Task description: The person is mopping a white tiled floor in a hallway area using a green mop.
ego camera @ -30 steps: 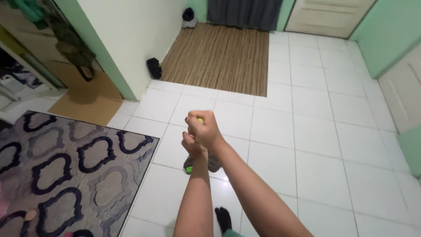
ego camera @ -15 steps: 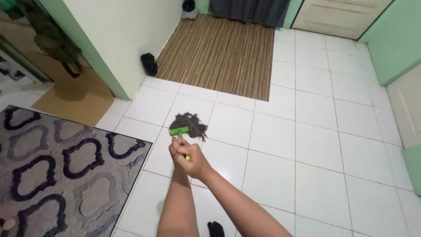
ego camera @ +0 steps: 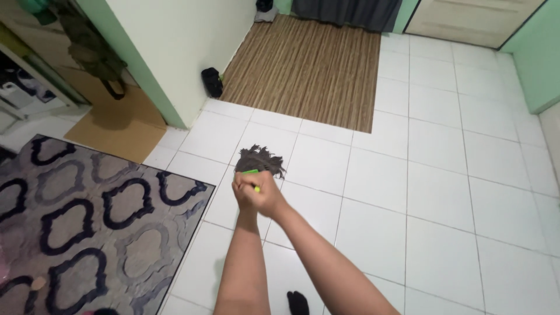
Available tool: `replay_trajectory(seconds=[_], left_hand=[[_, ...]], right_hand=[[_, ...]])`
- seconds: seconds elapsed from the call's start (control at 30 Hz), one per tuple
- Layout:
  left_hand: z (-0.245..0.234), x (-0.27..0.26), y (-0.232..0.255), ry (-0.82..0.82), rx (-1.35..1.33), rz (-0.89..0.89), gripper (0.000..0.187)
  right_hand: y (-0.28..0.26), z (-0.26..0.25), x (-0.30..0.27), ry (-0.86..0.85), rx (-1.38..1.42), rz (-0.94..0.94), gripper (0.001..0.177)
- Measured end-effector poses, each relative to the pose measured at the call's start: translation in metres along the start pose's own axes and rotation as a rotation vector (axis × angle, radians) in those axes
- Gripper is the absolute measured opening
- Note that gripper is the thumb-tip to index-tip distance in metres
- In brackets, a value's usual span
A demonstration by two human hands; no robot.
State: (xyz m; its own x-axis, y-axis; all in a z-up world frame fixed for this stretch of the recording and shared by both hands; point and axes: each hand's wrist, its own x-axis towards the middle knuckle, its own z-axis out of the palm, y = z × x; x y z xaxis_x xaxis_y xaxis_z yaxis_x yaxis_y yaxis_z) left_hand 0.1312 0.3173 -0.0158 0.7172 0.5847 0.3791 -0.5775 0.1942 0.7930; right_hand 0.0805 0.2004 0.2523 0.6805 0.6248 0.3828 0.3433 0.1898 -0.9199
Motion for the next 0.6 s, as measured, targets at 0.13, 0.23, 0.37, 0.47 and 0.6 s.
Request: replay_trajectory(seconds=[0.13, 0.23, 0.37, 0.47, 0.6], left_hand=[[0.012, -0.003, 0.053, 0.080, 0.399, -0.151, 0.019], [0.012, -0.010, 0.074, 0.120, 0.299, -0.172, 0.025], [0.011, -0.020, 0.123, 0.195, 0.288, -0.334, 0.048], [0.021, -0.034, 0.172, 0.231, 0.351, -0.462, 0.055], [-0.002, -0.053, 0.170, 0.186, 0.128, -0.399, 0.066]], right_hand=[[0.000, 0.008, -0.006, 0.025, -0.043, 0.030, 0.018], [-0.001, 0.018, -0.010, 0.032, -0.002, 0.018, 0.023], [-0.036, 0.040, -0.013, 0.072, 0.184, 0.084, 0.029], [-0.057, 0.052, -0.019, 0.125, 0.253, 0.100, 0.030], [-0.073, 0.071, -0.020, 0.186, 0.313, 0.149, 0.032]])
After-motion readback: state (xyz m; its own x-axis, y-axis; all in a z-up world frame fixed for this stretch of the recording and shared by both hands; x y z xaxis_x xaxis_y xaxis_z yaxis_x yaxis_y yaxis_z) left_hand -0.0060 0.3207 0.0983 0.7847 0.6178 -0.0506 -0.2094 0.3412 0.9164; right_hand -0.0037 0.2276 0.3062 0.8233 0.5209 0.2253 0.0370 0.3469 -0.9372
